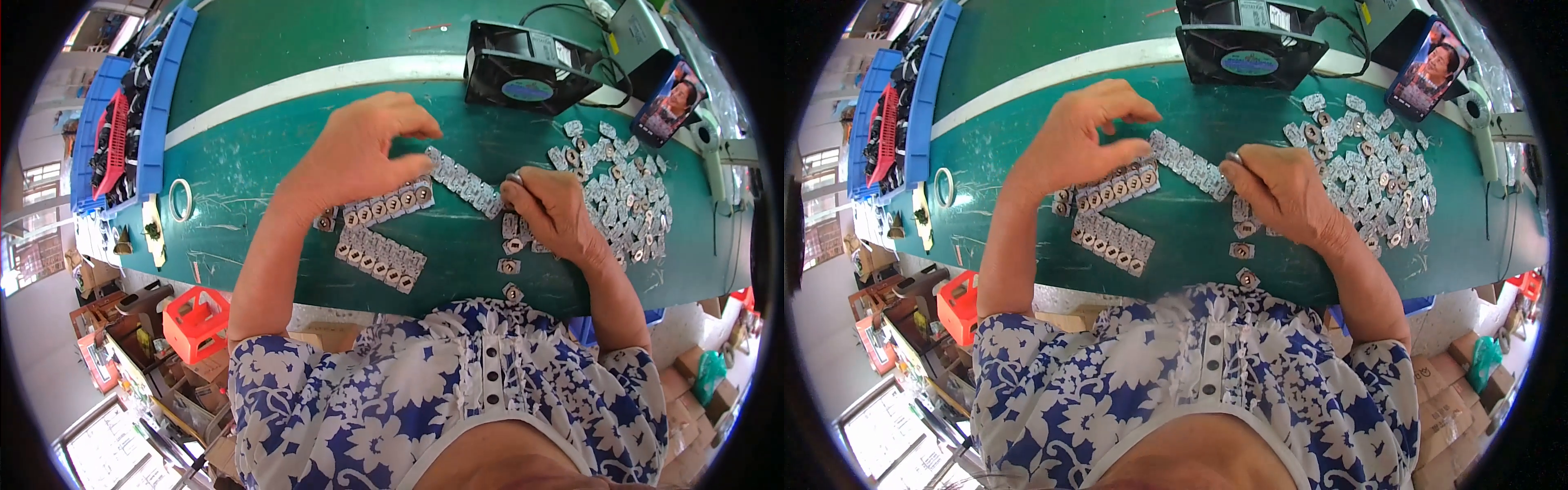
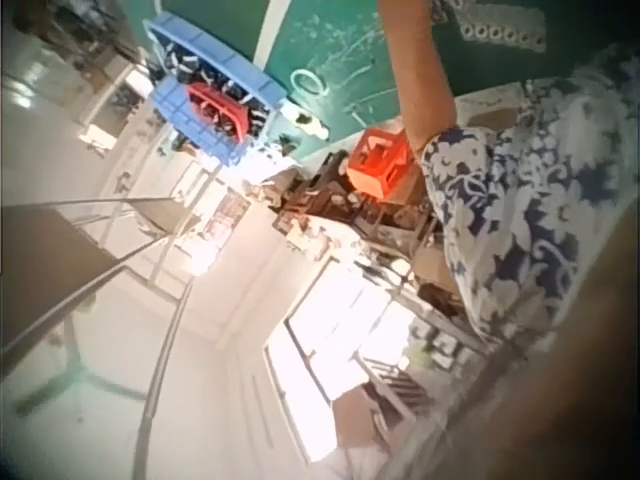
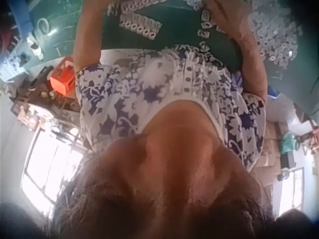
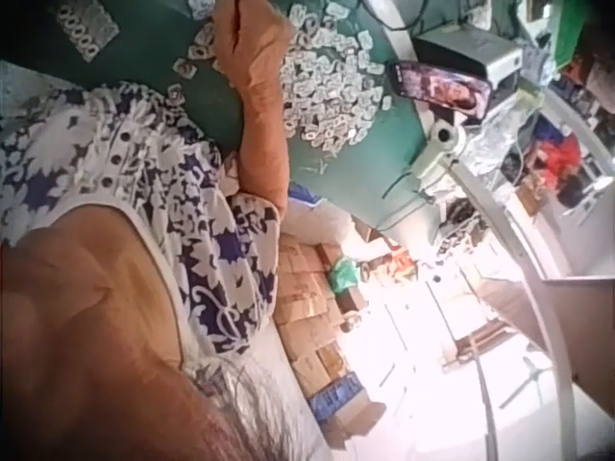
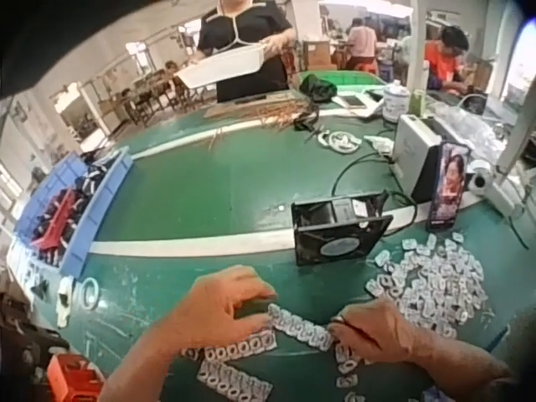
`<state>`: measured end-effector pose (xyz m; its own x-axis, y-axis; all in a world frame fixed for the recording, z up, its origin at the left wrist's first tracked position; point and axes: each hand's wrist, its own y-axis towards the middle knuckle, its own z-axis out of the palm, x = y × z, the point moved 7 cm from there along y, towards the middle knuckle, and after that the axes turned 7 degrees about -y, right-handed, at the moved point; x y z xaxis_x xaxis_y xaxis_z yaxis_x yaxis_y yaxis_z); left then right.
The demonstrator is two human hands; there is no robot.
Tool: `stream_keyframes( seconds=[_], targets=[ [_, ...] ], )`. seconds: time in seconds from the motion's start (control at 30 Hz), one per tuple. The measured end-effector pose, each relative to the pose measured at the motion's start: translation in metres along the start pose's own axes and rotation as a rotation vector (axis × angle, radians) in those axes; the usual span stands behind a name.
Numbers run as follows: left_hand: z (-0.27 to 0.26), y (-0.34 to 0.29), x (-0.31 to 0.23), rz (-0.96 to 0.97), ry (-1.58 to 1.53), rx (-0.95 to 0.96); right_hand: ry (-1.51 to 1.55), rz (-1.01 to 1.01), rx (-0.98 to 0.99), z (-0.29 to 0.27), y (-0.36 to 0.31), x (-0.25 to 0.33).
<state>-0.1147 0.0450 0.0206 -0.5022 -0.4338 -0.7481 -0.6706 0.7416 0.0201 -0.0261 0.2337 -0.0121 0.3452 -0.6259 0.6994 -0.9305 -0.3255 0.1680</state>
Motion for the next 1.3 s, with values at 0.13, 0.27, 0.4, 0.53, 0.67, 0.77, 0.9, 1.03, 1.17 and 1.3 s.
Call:
stream_keyframes(
  seconds=[0.13,0.27,0.4,0.53,0.67,0.77,0.9,1.03,1.17,1.3],
  targets=[
    [0.035,-0.01,-0.019,0.189,0.125,-0.058,0.171,0.152,-0.003,0.007,-0.008,-0.006],
    [0.058,-0.007,-0.031,0.304,0.199,-0.019,0.276,0.344,0.031,-0.001,-0.015,-0.015],
    [0.055,-0.002,-0.029,0.225,0.097,0.052,0.28,0.308,-0.048,-0.011,-0.017,-0.014],
    [0.049,-0.006,-0.013,0.042,-0.369,0.026,0.36,0.327,0.049,-0.017,-0.019,-0.015],
    [0.056,-0.008,-0.011,-0.132,-0.816,0.06,0.457,0.282,0.09,-0.012,-0.019,-0.007],
    [0.058,-0.01,-0.012,-0.168,-0.884,0.101,0.457,0.266,0.126,-0.008,-0.017,-0.003],
    [0.066,-0.008,-0.012,-0.221,-1.039,0.133,0.465,0.235,0.173,-0.007,-0.017,-0.003],
    [0.069,-0.007,-0.009,-0.238,-1.011,0.136,0.493,0.291,0.143,-0.011,-0.018,-0.008],
    [0.067,-0.007,-0.011,-0.23,-0.976,0.151,0.48,0.18,0.2,-0.006,-0.014,0.0],
    [0.067,-0.006,-0.014,-0.233,-1.005,0.171,0.579,0.307,0.21,-0.008,-0.02,-0.007]
  ],
)
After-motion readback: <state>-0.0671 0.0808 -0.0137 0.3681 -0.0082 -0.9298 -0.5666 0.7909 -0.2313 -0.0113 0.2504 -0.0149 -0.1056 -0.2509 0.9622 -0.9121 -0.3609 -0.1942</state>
